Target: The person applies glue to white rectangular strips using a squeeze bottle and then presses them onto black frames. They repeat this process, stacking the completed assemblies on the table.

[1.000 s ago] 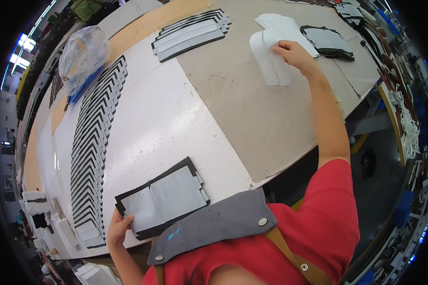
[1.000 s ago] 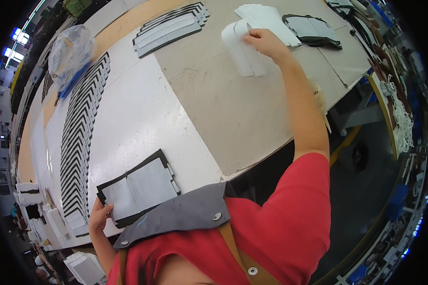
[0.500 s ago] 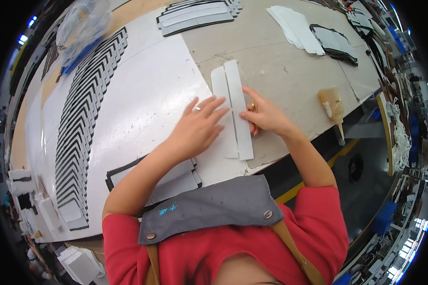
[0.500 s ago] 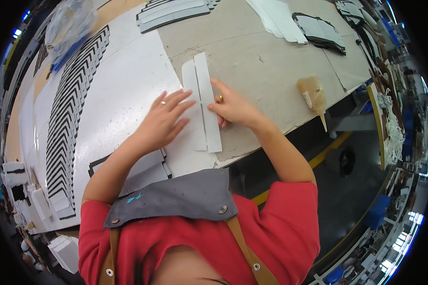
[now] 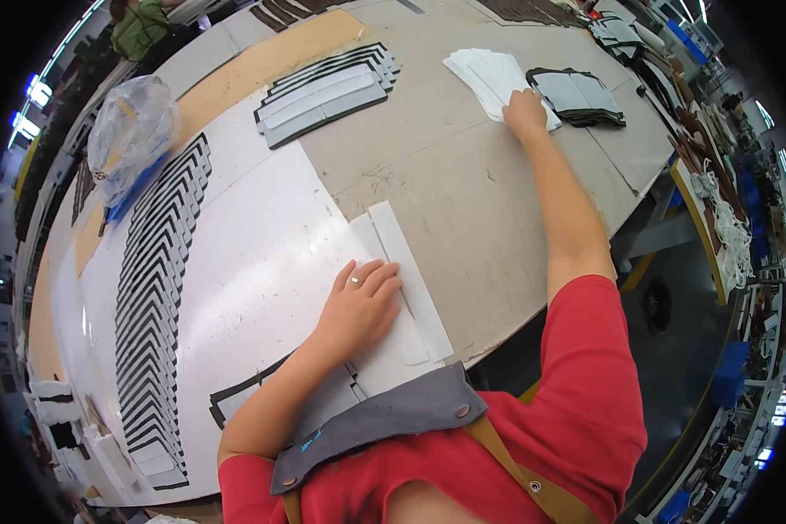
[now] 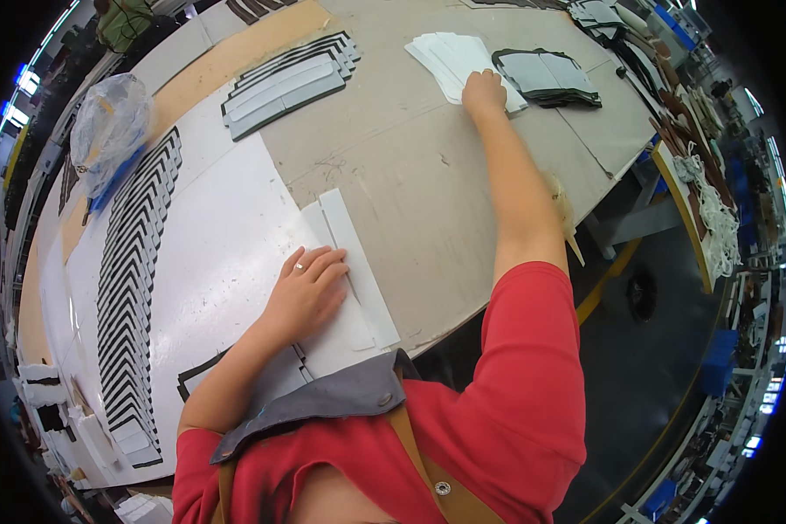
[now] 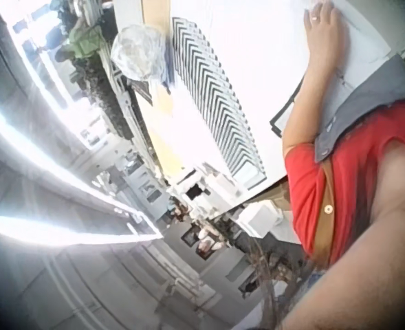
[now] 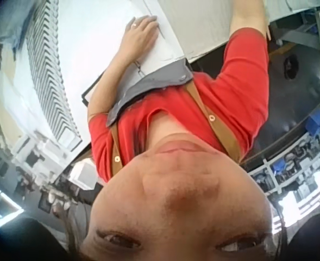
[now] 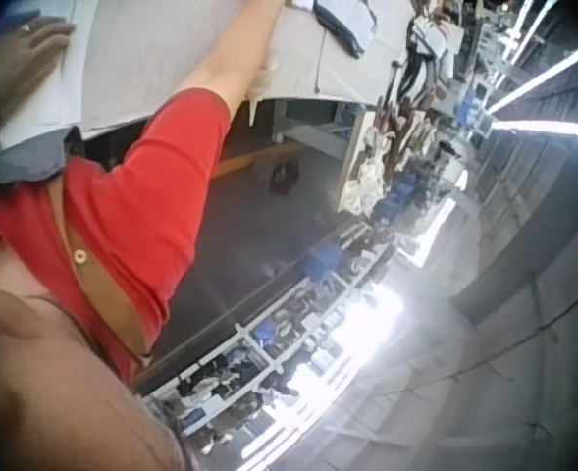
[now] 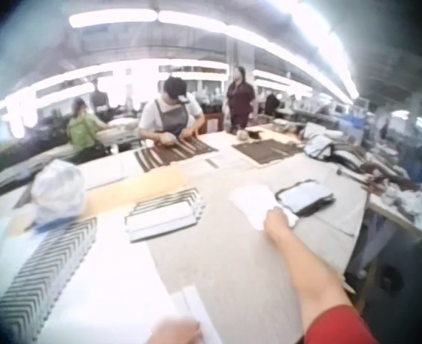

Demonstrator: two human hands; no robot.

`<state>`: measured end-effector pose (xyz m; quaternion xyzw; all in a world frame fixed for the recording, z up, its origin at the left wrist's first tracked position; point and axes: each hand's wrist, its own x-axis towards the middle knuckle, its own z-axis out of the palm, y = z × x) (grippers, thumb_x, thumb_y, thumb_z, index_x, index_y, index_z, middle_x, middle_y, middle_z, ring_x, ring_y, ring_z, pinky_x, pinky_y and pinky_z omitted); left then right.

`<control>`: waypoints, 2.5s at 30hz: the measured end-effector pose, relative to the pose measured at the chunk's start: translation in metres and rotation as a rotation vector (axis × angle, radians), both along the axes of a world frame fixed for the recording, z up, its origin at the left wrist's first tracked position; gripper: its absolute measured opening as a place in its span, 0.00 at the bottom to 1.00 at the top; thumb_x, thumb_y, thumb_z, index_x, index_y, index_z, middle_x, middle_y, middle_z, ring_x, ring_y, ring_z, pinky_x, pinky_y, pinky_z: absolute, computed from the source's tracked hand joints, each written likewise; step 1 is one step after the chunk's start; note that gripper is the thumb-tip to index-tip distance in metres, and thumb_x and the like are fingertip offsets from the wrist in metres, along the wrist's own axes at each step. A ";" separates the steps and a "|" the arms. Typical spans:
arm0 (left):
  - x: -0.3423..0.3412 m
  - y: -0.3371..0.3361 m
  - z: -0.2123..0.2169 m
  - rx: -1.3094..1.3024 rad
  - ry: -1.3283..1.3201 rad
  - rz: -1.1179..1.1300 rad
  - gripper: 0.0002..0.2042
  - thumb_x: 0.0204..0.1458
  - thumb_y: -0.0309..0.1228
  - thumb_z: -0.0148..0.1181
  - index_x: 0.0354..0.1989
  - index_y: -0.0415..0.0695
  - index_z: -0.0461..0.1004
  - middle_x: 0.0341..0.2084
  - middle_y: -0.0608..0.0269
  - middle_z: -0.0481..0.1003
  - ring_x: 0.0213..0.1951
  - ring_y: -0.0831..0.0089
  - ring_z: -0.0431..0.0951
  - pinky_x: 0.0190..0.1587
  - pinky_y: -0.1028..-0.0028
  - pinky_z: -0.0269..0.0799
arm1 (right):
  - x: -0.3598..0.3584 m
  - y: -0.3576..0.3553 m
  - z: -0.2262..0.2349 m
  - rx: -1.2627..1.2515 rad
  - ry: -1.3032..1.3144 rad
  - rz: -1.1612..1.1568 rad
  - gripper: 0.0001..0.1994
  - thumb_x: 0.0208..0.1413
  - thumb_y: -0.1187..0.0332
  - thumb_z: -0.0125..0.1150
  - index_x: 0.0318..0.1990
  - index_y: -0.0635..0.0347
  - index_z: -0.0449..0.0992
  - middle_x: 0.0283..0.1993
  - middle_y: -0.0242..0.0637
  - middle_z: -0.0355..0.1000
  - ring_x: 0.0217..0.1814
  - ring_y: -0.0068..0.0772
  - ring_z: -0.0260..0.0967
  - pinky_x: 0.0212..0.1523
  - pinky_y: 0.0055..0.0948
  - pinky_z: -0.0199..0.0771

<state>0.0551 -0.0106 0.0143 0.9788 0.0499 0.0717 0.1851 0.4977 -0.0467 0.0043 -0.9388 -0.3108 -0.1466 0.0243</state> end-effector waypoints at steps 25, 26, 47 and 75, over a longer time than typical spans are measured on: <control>0.075 -0.004 0.017 -1.382 -0.130 0.322 0.17 0.60 0.39 0.47 0.46 0.35 0.70 0.37 0.60 0.73 0.39 0.75 0.72 0.43 0.73 0.69 | -0.264 -0.090 0.028 1.027 1.282 0.438 0.07 0.56 0.68 0.59 0.35 0.63 0.76 0.30 0.28 0.72 0.33 0.16 0.65 0.35 0.18 0.65; 0.073 -0.006 0.017 -1.433 -0.166 0.319 0.17 0.60 0.38 0.47 0.43 0.35 0.72 0.32 0.62 0.73 0.37 0.76 0.71 0.40 0.74 0.70 | -0.262 -0.094 0.028 1.094 1.326 0.386 0.07 0.56 0.68 0.59 0.36 0.63 0.76 0.31 0.28 0.72 0.33 0.16 0.66 0.36 0.18 0.65; 0.058 -0.038 0.010 -1.138 0.134 0.416 0.37 0.54 0.24 0.53 0.66 0.37 0.35 0.21 0.57 0.71 0.18 0.74 0.73 0.20 0.74 0.72 | -0.248 -0.141 0.011 -0.053 0.139 0.391 0.14 0.52 0.74 0.49 0.46 0.63 0.74 0.37 0.43 0.70 0.41 0.42 0.69 0.40 0.37 0.72; 0.049 -0.028 -0.012 -0.045 -0.156 -0.080 0.07 0.52 0.34 0.56 0.34 0.45 0.72 0.35 0.64 0.71 0.42 0.65 0.72 0.52 0.65 0.62 | -0.191 -0.039 -0.008 0.184 0.375 0.748 0.17 0.54 0.71 0.49 0.52 0.56 0.69 0.49 0.45 0.71 0.55 0.45 0.65 0.55 0.38 0.63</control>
